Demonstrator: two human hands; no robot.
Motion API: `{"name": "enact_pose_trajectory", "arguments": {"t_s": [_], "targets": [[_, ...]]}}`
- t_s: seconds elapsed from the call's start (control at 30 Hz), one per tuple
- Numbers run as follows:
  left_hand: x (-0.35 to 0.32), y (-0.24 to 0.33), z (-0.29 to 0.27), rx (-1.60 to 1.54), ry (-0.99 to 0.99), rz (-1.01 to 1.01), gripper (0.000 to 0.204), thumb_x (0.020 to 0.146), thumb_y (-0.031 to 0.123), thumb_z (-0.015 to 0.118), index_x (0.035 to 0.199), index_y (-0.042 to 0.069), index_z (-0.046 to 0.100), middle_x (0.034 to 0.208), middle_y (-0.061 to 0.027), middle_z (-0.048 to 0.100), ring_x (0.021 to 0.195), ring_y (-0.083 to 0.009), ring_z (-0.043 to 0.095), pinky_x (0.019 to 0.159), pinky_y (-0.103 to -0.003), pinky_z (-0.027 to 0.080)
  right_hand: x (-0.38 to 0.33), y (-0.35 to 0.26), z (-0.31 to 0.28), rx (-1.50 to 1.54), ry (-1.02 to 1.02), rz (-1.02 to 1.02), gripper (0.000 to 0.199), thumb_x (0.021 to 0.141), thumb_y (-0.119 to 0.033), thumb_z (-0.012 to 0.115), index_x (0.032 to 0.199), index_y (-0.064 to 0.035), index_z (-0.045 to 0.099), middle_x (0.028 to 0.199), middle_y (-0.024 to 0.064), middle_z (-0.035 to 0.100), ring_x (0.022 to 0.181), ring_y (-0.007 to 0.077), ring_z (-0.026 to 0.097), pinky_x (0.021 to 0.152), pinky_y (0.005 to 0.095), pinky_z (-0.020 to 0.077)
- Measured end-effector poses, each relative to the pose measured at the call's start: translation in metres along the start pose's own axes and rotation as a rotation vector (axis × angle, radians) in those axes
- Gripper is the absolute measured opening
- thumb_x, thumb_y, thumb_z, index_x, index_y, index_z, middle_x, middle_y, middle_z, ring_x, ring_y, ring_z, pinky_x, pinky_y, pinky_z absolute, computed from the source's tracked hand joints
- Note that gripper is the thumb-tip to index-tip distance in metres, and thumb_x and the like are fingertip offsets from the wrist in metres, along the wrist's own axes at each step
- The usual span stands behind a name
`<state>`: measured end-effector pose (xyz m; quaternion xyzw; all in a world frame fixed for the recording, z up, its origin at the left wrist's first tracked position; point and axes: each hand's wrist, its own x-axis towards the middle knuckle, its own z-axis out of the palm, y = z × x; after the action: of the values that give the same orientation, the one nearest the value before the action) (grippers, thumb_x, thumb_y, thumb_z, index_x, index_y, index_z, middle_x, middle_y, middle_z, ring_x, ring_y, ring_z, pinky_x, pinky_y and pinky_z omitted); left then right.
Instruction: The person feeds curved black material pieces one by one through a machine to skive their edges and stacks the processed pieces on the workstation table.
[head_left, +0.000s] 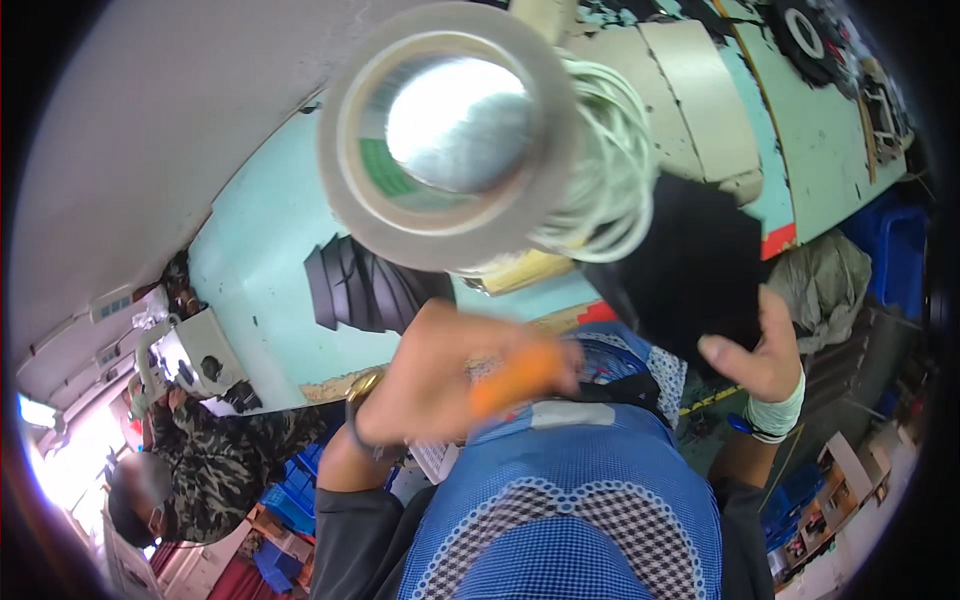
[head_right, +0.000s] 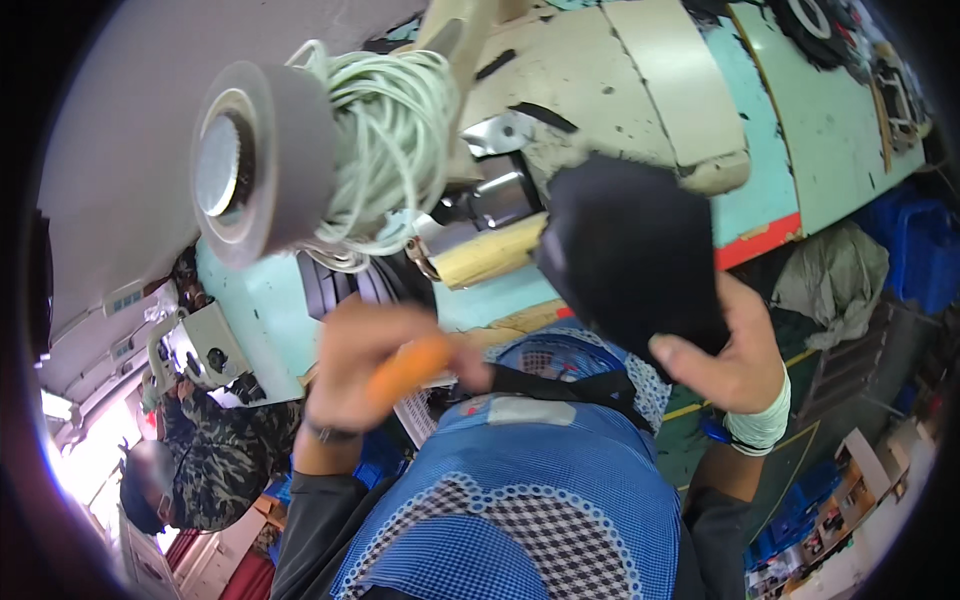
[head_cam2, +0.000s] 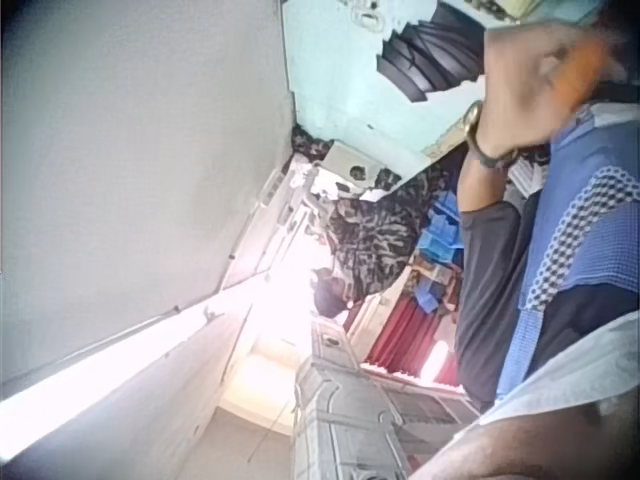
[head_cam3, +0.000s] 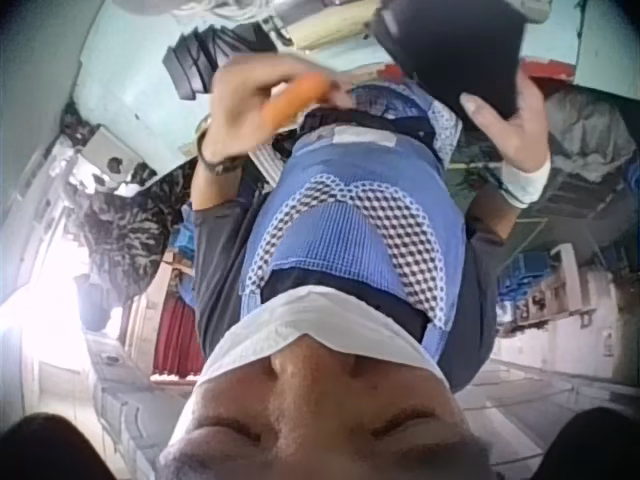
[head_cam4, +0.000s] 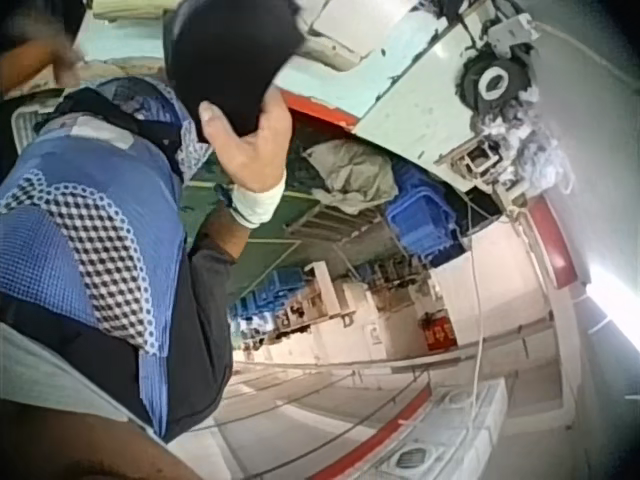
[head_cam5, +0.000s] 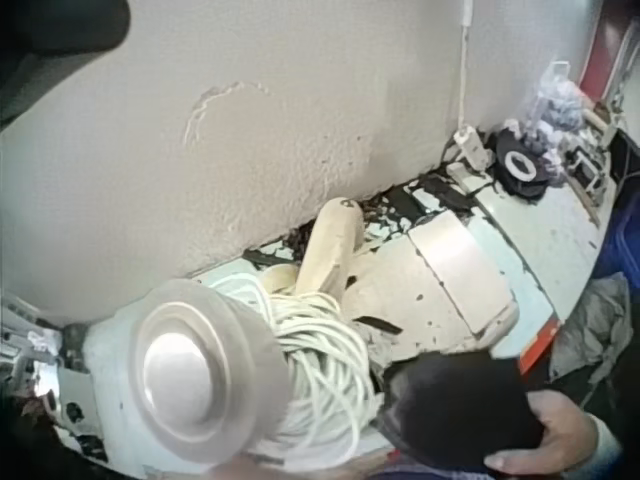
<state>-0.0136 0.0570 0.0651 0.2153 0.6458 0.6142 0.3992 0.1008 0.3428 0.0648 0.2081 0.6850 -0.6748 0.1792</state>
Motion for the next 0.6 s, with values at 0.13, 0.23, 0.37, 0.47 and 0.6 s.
{"name": "enact_pose_trajectory", "arguments": {"t_s": [0.13,0.23,0.37,0.47,0.6], "targets": [[0.018,0.031,0.027,0.525,-0.088,0.603,0.059,0.075,0.041,0.08,0.112,-0.002,0.062,0.106,-0.0216,0.067,0.103,-0.0384,0.064,0.088,-0.045,0.051,0.02,0.004,0.017,-0.411,-0.533,-0.416,0.04,0.07,-0.018,0.069,0.105,-0.0006,0.061,0.091,0.0163,0.063,0.085,0.0356,0.063,0.079,0.0403,0.0516],[0.015,-0.017,0.027,0.467,-0.501,-0.112,0.077,0.079,0.044,0.074,0.134,-0.001,0.046,0.124,-0.0251,0.056,0.112,-0.042,0.056,0.095,-0.043,0.045,0.022,0.022,0.051,-0.577,-0.578,-0.311,0.04,0.066,-0.018,0.068,0.102,-0.002,0.061,0.093,0.017,0.062,0.086,0.0366,0.062,0.076,0.0423,0.0513],[-0.015,-0.071,0.033,0.299,-0.35,-0.109,0.062,0.086,0.03,0.069,0.134,-0.001,0.046,0.113,-0.0266,0.06,0.106,-0.0416,0.058,0.091,-0.043,0.046,0.018,0.066,0.073,0.037,-0.148,-0.162,0.034,0.079,-0.017,0.066,0.109,-0.0006,0.061,0.099,0.0178,0.065,0.09,0.0341,0.064,0.082,0.0374,0.0505],[-0.014,-0.083,0.03,0.401,-0.379,-0.188,0.053,0.089,0.023,0.065,0.133,-0.001,0.048,0.111,-0.0249,0.063,0.106,-0.0415,0.059,0.093,-0.043,0.046,0.031,0.088,0.096,-0.043,0.009,-0.192,0.027,0.086,-0.017,0.066,0.103,0.0028,0.061,0.098,0.0187,0.064,0.091,0.0333,0.064,0.083,0.0369,0.0498],[-0.025,-0.161,-0.007,0.246,-0.222,-0.441,0.053,0.085,0.025,0.072,0.129,-0.002,0.056,0.106,-0.0227,0.068,0.089,-0.0206,0.066,0.081,-0.034,0.051,0.068,0.051,0.074,-0.53,0.269,-0.752,0.012,0.084,-0.009,0.064,0.09,0.0022,0.063,0.09,0.0179,0.064,0.085,0.0356,0.063,0.076,0.042,0.0504]]}}
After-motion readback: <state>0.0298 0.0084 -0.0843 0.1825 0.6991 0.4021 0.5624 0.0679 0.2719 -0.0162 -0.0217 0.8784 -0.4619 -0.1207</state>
